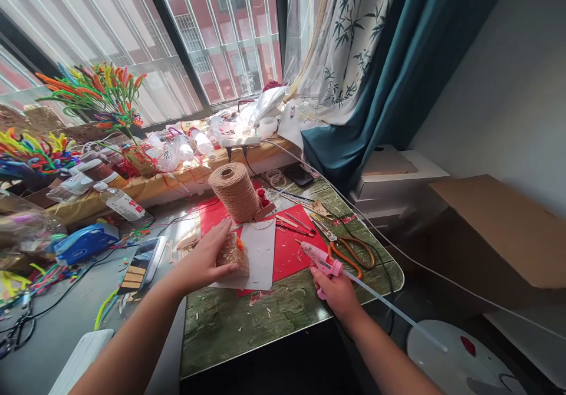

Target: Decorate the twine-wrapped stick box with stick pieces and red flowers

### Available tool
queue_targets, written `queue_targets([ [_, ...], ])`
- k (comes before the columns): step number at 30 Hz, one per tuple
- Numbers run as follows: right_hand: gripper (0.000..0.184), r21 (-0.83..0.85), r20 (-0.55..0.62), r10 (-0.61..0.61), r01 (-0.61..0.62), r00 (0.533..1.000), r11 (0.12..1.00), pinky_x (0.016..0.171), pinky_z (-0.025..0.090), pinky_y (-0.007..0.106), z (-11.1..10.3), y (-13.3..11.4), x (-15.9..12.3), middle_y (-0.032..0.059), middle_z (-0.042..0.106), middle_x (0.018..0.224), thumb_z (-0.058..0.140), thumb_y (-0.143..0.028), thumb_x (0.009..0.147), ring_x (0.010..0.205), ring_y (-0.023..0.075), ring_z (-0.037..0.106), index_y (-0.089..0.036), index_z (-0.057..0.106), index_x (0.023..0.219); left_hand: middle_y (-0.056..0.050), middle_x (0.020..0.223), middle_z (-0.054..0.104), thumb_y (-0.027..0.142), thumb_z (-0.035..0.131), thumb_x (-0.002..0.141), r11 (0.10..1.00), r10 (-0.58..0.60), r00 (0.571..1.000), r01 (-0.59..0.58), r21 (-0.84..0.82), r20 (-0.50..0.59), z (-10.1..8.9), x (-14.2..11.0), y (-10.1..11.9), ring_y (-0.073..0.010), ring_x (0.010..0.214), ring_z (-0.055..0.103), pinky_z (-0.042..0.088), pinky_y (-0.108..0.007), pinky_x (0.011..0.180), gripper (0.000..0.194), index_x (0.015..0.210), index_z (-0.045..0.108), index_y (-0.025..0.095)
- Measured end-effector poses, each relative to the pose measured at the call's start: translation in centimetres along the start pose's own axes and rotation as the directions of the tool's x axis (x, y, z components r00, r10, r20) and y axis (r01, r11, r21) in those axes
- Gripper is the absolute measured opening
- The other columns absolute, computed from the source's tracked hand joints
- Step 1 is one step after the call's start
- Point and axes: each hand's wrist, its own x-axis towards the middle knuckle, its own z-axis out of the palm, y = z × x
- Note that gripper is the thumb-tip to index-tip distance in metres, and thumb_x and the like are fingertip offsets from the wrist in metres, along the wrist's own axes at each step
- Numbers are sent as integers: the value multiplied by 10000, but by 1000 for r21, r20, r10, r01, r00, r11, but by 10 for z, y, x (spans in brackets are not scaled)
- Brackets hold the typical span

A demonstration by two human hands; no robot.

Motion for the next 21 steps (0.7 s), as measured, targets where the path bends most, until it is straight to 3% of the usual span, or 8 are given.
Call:
queue_targets([
  [4, 341, 15, 12, -19, 18, 1000, 1000, 490, 414, 258, 0, -1, 0, -6, 570, 676, 720, -509, 893, 574, 140, 498, -187, 661, 987, -130, 1580, 496, 541, 549, 986, 971, -68, 968, 8, -241, -243, -24, -14, -15, -333, 1462, 447, 352, -502, 1205, 677, 1582, 413, 250],
  [6, 336, 25, 4, -26, 26, 1000, 999, 487, 410, 260, 0, -1, 1, -9, 563, 667, 716, -510, 892, 573, 142, 498, -188, 657, 966, -102, 1275, 708, 468, 529, 1018, 928, -223, 881, 61, -369, -416, -31, -19, -21, -277, 1202, 639, 486, -420, 1050, 389, 1281, 701, 238],
  [8, 340, 28, 7, -23, 23, 1000, 999, 483, 404, 265, -1, 0, 2, -8, 562, 658, 715, -518, 887, 564, 143, 489, -189, 658, 951, -48, 864, 713, 421, 564, 1014, 836, -395, 737, 40, -547, -549, -35, -22, -26, -181, 828, 661, 533, -301, 798, 301, 1034, 765, 199],
  [11, 347, 12, 13, -13, 12, 1000, 1000, 491, 412, 274, -1, -3, 1, 1, 574, 659, 713, -528, 880, 567, 148, 494, -186, 661, 915, 68, 530, 400, 364, 611, 991, 448, -642, 601, -210, -869, -476, -36, -28, -36, -89, 478, 378, 350, -184, 467, 230, 888, 694, 175],
  [13, 351, 2, 10, -7, 7, 1000, 1000, 495, 416, 275, -1, -6, 1, 7, 580, 664, 710, -528, 878, 577, 153, 502, -182, 664, 908, 94, 505, 261, 321, 600, 984, 62, -700, 661, -321, -945, -270, -34, -34, -48, -81, 422, 240, 215, -176, 380, 276, 747, 559, 187],
  [15, 352, 5, 14, -5, 5, 1000, 1000, 491, 411, 273, -1, -8, 0, 6, 579, 666, 709, -526, 878, 579, 153, 504, -179, 669, 929, 92, 527, 233, 264, 572, 973, -175, -678, 729, -287, -942, -96, -28, -41, -63, -80, 421, 228, 214, -182, 372, 365, 659, 395, 205],
  [17, 351, 20, 25, -4, 4, 1000, 1000, 485, 402, 271, -1, -9, 0, 4, 582, 668, 712, -519, 878, 572, 150, 501, -180, 673, 960, 86, 569, 263, 246, 553, 954, -184, -687, 727, -179, -966, -4, -16, -47, -77, -78, 439, 259, 253, -183, 395, 357, 665, 348, 213],
  [21, 348, 56, 19, 7, -8, 1000, 998, 467, 380, 267, 0, -6, 1, -2, 588, 668, 721, -502, 875, 553, 144, 487, -187, 674, 1016, 55, 676, 447, 294, 638, 878, 185, -831, 547, 106, -977, -98, 15, -50, -88, -83, 518, 408, 346, -189, 469, 180, 800, 507, 198],
])
